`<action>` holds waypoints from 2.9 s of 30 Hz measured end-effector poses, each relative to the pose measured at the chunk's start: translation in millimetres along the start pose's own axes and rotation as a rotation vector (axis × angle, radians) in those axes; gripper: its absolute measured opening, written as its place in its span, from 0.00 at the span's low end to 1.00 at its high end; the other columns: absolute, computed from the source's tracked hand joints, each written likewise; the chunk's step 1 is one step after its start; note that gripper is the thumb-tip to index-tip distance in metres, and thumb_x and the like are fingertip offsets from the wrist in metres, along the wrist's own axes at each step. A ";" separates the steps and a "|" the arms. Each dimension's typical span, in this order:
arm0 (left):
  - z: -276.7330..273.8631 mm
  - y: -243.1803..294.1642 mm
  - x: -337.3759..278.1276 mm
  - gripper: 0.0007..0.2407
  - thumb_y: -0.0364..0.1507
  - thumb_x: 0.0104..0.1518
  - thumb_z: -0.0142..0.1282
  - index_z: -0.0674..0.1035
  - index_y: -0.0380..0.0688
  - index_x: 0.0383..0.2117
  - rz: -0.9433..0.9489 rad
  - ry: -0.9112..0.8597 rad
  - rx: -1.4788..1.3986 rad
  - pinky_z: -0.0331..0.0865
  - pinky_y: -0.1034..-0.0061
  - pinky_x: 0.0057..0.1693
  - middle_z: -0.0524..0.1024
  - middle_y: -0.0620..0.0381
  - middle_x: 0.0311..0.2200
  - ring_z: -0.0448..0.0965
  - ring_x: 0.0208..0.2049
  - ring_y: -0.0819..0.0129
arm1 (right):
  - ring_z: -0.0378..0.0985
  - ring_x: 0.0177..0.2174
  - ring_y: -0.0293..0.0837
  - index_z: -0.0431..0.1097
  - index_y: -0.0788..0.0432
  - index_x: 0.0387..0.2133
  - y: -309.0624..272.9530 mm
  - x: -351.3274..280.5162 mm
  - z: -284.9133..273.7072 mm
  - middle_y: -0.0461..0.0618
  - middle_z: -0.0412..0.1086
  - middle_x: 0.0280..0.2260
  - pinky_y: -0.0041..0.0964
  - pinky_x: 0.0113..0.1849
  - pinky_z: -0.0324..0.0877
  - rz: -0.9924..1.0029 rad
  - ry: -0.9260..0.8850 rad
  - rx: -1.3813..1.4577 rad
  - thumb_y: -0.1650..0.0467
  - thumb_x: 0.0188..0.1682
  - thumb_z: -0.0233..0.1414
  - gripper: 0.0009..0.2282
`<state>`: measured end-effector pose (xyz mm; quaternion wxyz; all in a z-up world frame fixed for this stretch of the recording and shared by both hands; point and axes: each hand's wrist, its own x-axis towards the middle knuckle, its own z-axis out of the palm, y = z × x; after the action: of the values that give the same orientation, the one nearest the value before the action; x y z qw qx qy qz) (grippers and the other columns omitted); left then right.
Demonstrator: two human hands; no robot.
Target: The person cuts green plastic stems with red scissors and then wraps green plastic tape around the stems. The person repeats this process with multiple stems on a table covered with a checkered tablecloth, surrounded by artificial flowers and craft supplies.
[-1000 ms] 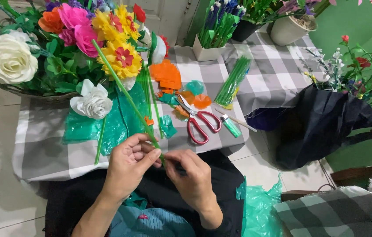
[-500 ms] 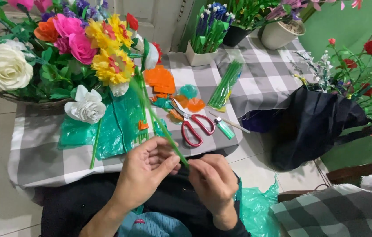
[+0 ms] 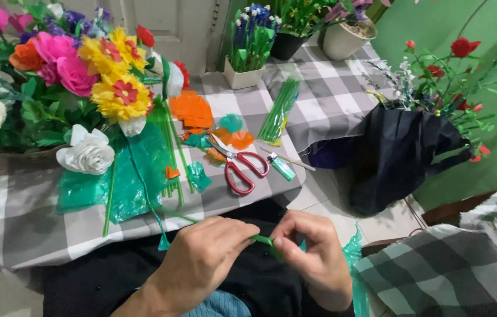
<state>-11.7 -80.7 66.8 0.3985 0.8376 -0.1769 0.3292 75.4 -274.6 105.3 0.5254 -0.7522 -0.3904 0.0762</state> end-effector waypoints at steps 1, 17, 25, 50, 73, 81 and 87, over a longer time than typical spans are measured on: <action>1.4 -1.9 0.4 0.05 0.23 0.60 0.59 0.81 0.39 0.40 0.006 -0.003 -0.002 0.76 0.68 0.45 0.83 0.55 0.35 0.84 0.35 0.59 | 0.66 0.20 0.36 0.71 0.59 0.19 8.2 2.4 -3.4 0.44 0.70 0.19 0.29 0.24 0.60 -0.001 0.007 -0.002 0.68 0.49 0.56 0.11; -8.9 -39.4 -15.2 0.08 0.23 0.54 0.64 0.86 0.27 0.33 -1.016 0.018 -0.870 0.67 0.82 0.16 0.86 0.40 0.22 0.87 0.20 0.61 | 0.74 0.29 0.36 0.73 0.64 0.35 44.7 45.0 65.2 0.49 0.74 0.32 0.26 0.31 0.71 -0.065 0.145 0.373 0.73 0.50 0.59 0.05; -5.5 -45.9 -22.8 0.14 0.27 0.52 0.64 0.84 0.30 0.42 -1.023 0.131 -0.728 0.74 0.80 0.18 0.89 0.42 0.29 0.89 0.21 0.64 | 0.67 0.23 0.30 0.72 0.59 0.28 38.4 56.1 64.8 0.41 0.70 0.25 0.23 0.26 0.64 0.005 0.056 0.256 0.71 0.51 0.58 0.05; -2.8 -58.1 -37.9 0.08 0.25 0.59 0.59 0.81 0.26 0.32 -0.994 0.125 -1.077 0.63 0.80 0.12 0.80 0.39 0.19 0.86 0.17 0.55 | 0.70 0.28 0.45 0.70 0.61 0.26 46.6 70.9 62.0 0.49 0.68 0.27 0.37 0.35 0.72 -0.579 0.008 -0.161 0.72 0.49 0.59 0.06; -10.8 -33.1 -32.2 0.05 0.30 0.57 0.60 0.85 0.45 0.28 -0.737 0.179 -0.315 0.68 0.84 0.17 0.83 0.62 0.14 0.73 0.05 0.78 | 0.73 0.30 0.45 0.71 0.57 0.30 14.0 52.7 63.6 0.47 0.71 0.30 0.37 0.35 0.68 -0.482 0.095 -0.413 0.75 0.47 0.60 0.04; -10.7 -34.1 -30.0 0.02 0.28 0.57 0.60 0.83 0.48 0.29 -0.509 0.187 -0.089 0.69 0.81 0.25 0.81 0.67 0.19 0.75 0.16 0.80 | 0.71 0.26 0.39 0.71 0.60 0.24 8.0 50.1 64.5 0.46 0.70 0.26 0.30 0.30 0.68 -0.198 0.044 -0.136 0.76 0.45 0.60 0.05; -10.4 -36.7 -29.6 0.03 0.29 0.56 0.61 0.84 0.46 0.29 -0.525 0.236 -0.117 0.75 0.82 0.28 0.84 0.65 0.21 0.84 0.19 0.81 | 0.72 0.28 0.44 0.68 0.59 0.25 12.6 50.0 79.8 0.47 0.71 0.26 0.35 0.33 0.67 -0.357 0.157 -0.267 0.75 0.50 0.54 0.05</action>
<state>-16.8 -48.7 30.9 0.5355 0.7862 0.0748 0.2993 74.1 -184.7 74.6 0.4553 -0.7374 -0.4819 -0.1289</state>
